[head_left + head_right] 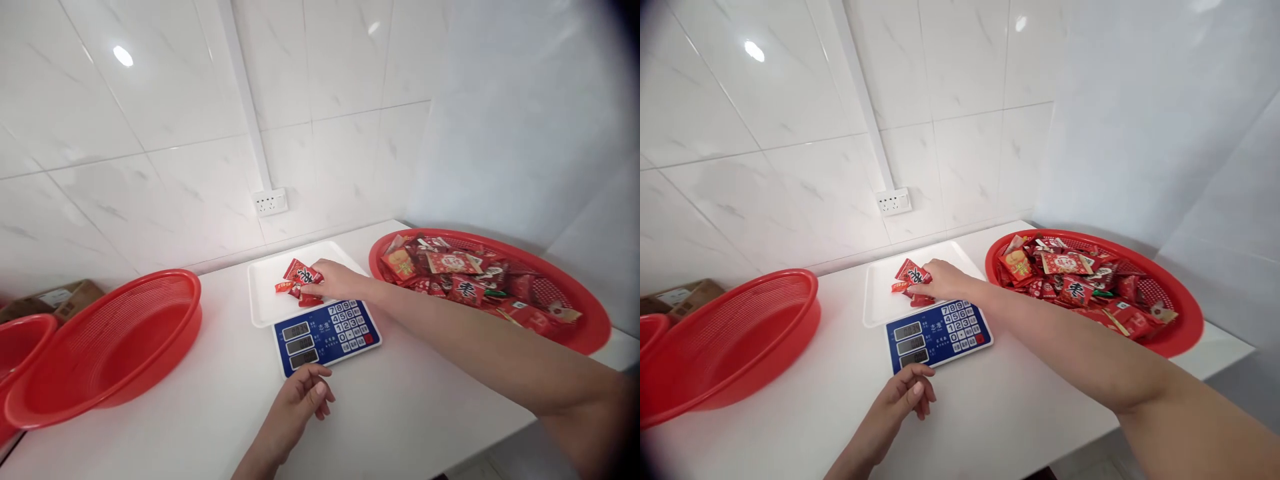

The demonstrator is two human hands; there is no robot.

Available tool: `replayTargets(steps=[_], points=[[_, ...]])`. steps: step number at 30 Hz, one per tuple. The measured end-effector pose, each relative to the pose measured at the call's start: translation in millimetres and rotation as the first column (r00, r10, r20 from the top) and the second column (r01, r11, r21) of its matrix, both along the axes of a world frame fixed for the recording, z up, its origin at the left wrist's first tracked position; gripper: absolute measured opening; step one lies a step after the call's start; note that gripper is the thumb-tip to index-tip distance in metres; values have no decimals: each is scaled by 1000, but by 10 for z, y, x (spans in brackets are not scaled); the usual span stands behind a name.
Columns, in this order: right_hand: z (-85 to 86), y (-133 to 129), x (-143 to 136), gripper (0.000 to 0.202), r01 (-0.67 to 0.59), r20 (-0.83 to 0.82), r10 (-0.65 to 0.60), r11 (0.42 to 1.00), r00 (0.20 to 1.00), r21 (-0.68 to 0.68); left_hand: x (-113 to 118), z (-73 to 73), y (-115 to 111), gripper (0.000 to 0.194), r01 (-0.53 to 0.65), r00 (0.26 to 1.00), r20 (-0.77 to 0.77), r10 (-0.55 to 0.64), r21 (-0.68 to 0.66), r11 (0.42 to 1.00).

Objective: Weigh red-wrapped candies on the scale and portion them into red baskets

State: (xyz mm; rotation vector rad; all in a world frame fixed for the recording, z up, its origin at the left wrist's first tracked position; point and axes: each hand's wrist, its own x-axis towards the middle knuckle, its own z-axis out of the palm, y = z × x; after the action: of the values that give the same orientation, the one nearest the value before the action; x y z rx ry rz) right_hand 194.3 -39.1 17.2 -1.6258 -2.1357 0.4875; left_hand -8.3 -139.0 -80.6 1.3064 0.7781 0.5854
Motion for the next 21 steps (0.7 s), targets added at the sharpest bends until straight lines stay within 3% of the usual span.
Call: replayTargets(steps=[4, 9, 13, 18, 21], points=[[-103, 7, -210, 82, -48, 42, 47, 998, 998, 31, 6, -24, -14, 45, 17, 999, 32, -17, -3, 1000], [-246, 3, -338, 59, -193, 176, 189, 981, 966, 5, 7, -29, -22, 45, 39, 999, 35, -39, 6, 999], [-318, 105, -328, 50, -160, 203, 164, 986, 965, -34, 4, -8, -24, 46, 35, 999, 30, -35, 9, 999], [-276, 178, -344, 66, -123, 163, 120, 992, 979, 7, 7, 10, -32, 46, 35, 999, 27, -35, -2, 999], [-219, 176, -485, 76, -179, 150, 172, 983, 973, 34, 6, 6, -32, 46, 38, 999, 27, -38, 2, 999]])
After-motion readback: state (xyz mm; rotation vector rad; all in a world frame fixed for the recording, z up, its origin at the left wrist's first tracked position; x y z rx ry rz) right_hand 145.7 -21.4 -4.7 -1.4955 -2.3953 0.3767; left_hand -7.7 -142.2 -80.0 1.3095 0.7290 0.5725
